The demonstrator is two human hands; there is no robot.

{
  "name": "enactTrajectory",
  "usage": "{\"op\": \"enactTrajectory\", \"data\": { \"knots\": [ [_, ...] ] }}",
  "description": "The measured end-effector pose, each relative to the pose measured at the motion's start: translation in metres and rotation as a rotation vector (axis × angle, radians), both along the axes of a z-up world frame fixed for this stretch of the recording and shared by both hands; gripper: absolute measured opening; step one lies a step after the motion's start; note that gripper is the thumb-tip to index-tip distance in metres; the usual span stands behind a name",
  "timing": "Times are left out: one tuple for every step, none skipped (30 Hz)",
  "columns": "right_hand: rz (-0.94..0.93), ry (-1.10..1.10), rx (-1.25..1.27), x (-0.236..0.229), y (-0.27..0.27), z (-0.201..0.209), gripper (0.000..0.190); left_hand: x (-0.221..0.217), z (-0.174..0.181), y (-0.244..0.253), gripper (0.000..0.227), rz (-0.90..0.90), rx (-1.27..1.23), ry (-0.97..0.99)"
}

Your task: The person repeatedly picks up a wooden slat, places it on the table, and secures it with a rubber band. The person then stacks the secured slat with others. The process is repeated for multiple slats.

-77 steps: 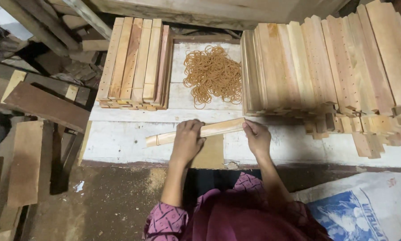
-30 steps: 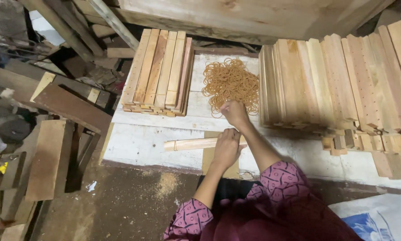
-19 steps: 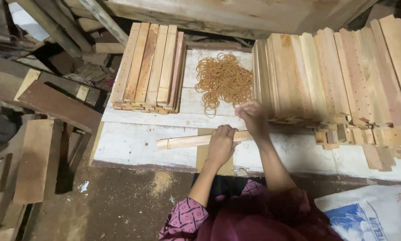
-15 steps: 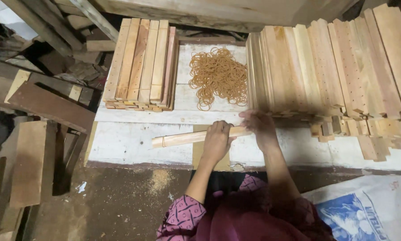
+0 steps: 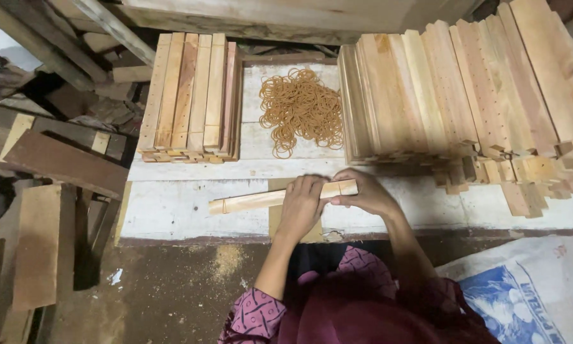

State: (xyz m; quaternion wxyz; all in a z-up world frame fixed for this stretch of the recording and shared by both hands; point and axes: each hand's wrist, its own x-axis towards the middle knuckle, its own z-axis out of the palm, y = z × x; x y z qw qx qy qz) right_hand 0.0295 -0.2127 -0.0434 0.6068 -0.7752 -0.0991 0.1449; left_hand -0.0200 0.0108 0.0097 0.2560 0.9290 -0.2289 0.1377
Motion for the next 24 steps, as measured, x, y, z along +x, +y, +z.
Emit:
{"op": "enactTrajectory", "data": {
  "knots": [
    [0.008,-0.003,0.001,-0.003,0.006,-0.003,0.058,0.0,0.003,0.003,0.04,0.008,0.001,-0.003],
    [-0.012,0.031,0.128,-0.006,0.01,-0.006,0.063,0.0,0.006,0.004,0.04,-0.002,-0.038,0.008],
    [-0.032,0.066,0.256,-0.009,0.014,-0.009,0.067,0.0,0.008,0.005,0.04,-0.011,-0.076,0.019],
    [-0.028,0.067,0.253,-0.019,0.018,-0.021,0.067,0.004,0.004,0.005,0.04,-0.007,-0.078,0.018],
    [0.002,0.09,0.279,-0.028,0.021,-0.034,0.061,0.008,0.0,0.004,0.041,0.002,-0.103,0.016],
    [0.025,0.112,0.308,-0.038,0.025,-0.047,0.055,0.012,-0.005,0.005,0.042,0.004,-0.124,0.014],
    [0.022,0.111,0.31,-0.053,0.03,-0.051,0.055,0.013,0.004,0.008,0.042,0.001,-0.123,0.014],
    [0.047,0.038,0.352,-0.069,0.034,-0.055,0.039,0.014,0.012,0.009,0.042,0.019,-0.157,0.011],
    [0.072,-0.036,0.394,-0.085,0.038,-0.059,0.036,0.015,0.02,0.011,0.041,0.036,-0.191,0.008],
    [0.08,-0.033,0.394,-0.092,0.04,-0.052,0.036,0.018,0.015,0.011,0.041,0.045,-0.191,0.009],
    [0.046,0.075,0.748,-0.099,0.042,-0.045,0.048,0.022,0.01,0.011,0.041,0.056,-0.216,0.007],
    [-0.002,0.185,1.099,-0.108,0.042,-0.039,0.068,0.024,0.004,0.009,0.041,0.059,-0.243,0.009],
    [-0.004,0.188,1.099,-0.104,0.042,-0.028,0.068,0.023,0.0,0.008,0.041,0.059,-0.243,0.013],
    [-0.035,0.303,1.469,-0.099,0.042,-0.016,0.051,0.021,-0.004,0.007,0.041,0.051,-0.232,0.008],
    [-0.069,0.421,1.838,-0.095,0.041,-0.004,0.04,0.019,-0.008,0.005,0.041,0.044,-0.221,0.003],
    [-0.075,0.417,1.841,-0.084,0.032,-0.02,0.04,0.015,-0.004,0.005,0.041,0.039,-0.22,0.006],
    [-0.252,0.505,1.738,-0.074,0.022,-0.035,0.033,0.011,0.0,0.005,0.04,0.025,-0.216,0.004],
    [-0.414,0.59,1.624,-0.06,0.013,-0.05,0.031,0.009,0.005,0.005,0.04,0.017,-0.212,-0.005],
    [-0.41,0.588,1.625,-0.054,0.009,-0.054,0.031,0.009,0.006,0.005,0.04,0.018,-0.21,-0.009],
    [-0.426,0.587,1.446,-0.048,0.005,-0.058,0.029,0.008,0.006,0.005,0.04,0.012,-0.205,-0.011],
    [-0.438,0.582,1.267,-0.042,0.001,-0.062,0.028,0.007,0.006,0.005,0.041,0.005,-0.2,-0.013],
    [-0.438,0.583,1.268,-0.037,-0.005,-0.063,0.028,0.006,0.004,0.005,0.041,0.005,-0.199,-0.012],
    [-0.417,0.497,1.079,-0.032,-0.012,-0.064,0.019,0.006,0.001,0.004,0.041,-0.007,-0.19,-0.002],
    [-0.393,0.411,0.891,-0.027,-0.018,-0.065,0.014,0.006,-0.001,0.004,0.04,-0.021,-0.181,0.008]
  ]
}}
